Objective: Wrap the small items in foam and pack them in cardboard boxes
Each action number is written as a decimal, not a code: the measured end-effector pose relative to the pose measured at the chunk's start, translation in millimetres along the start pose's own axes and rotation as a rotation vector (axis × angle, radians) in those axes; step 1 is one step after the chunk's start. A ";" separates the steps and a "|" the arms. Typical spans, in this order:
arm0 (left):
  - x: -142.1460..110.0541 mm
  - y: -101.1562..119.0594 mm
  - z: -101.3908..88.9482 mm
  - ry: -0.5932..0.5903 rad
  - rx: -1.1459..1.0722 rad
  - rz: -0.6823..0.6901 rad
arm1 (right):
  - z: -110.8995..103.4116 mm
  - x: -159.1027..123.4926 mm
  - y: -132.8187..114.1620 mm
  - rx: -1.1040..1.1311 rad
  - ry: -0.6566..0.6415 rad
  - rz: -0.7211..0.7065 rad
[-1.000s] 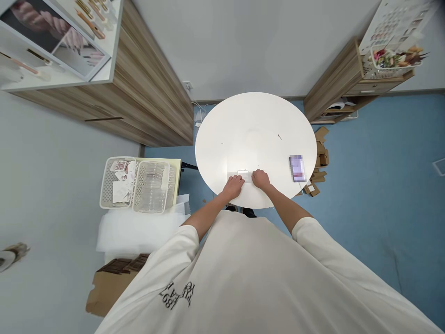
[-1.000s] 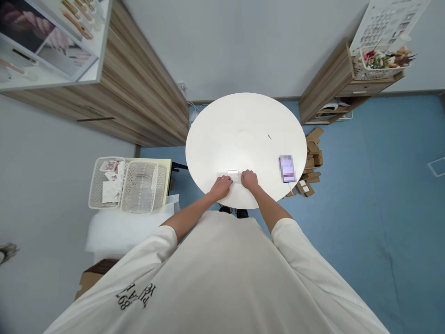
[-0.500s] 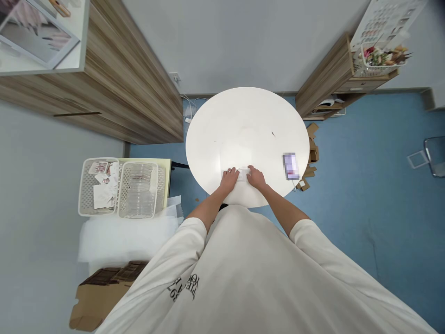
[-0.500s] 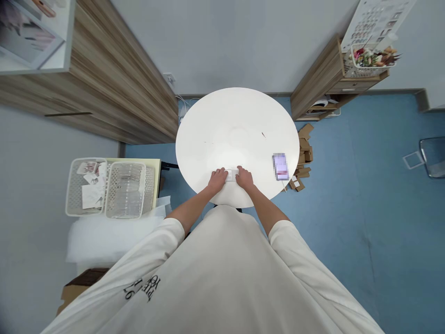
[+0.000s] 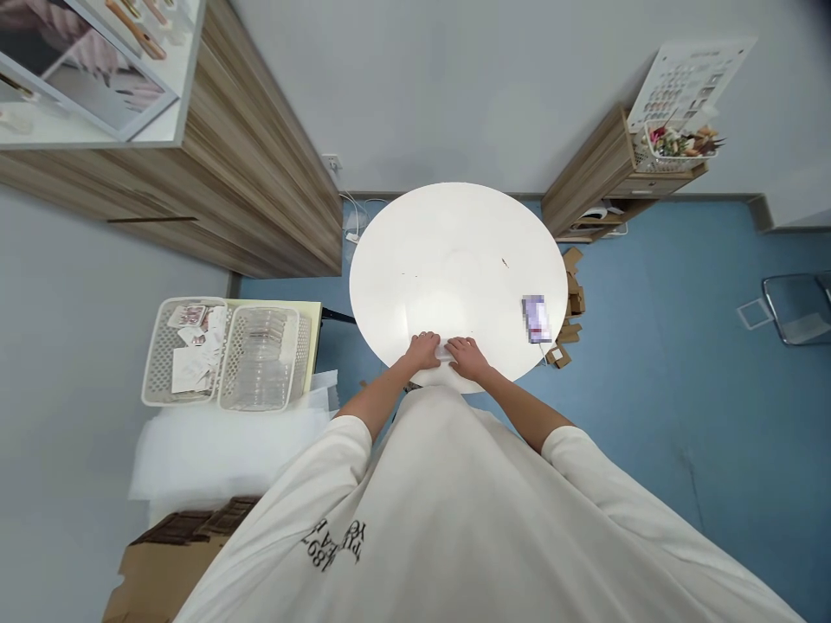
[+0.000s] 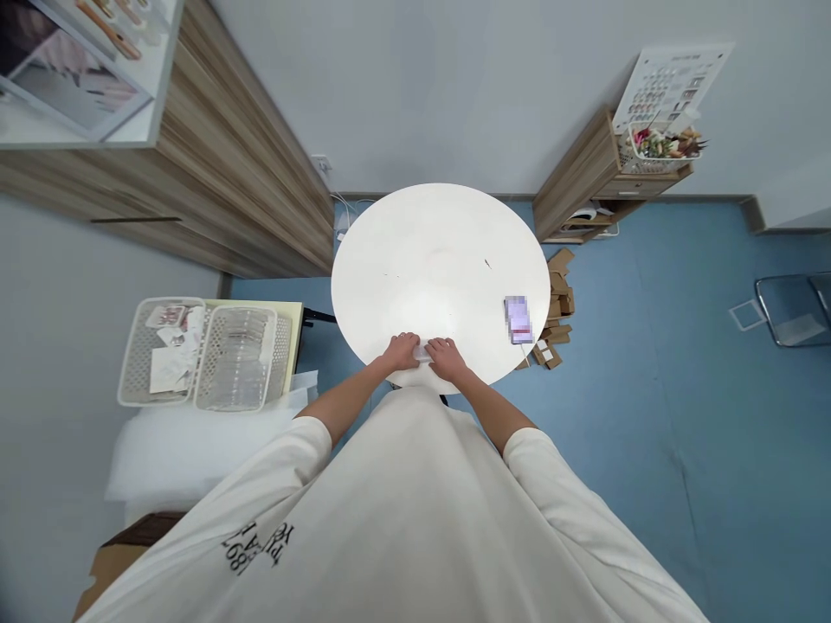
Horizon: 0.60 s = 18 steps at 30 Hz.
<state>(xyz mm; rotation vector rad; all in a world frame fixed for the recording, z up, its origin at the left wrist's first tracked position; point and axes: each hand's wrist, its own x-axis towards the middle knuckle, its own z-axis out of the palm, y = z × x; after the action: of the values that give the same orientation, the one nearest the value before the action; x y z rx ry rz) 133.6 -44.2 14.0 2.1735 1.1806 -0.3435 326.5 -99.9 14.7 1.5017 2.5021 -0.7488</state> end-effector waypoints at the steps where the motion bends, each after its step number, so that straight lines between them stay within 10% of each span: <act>1: -3.1 0.6 0.7 -0.013 -0.007 -0.008 | 0.0 -0.2 -2.5 0.000 -0.005 -0.004; 7: -15.7 1.8 -2.7 -0.030 -0.071 -0.034 | -12.1 2.8 -5.7 0.013 -0.067 -0.002; 18: -15.0 2.0 -13.4 0.310 0.013 -0.009 | -26.9 38.5 13.0 0.029 0.035 0.082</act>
<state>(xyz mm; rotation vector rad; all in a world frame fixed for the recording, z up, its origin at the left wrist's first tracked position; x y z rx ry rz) 125.9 -46.3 32.6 2.2905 1.3562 -0.0161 322.3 -51.6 19.9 1.6301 2.4474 -0.7556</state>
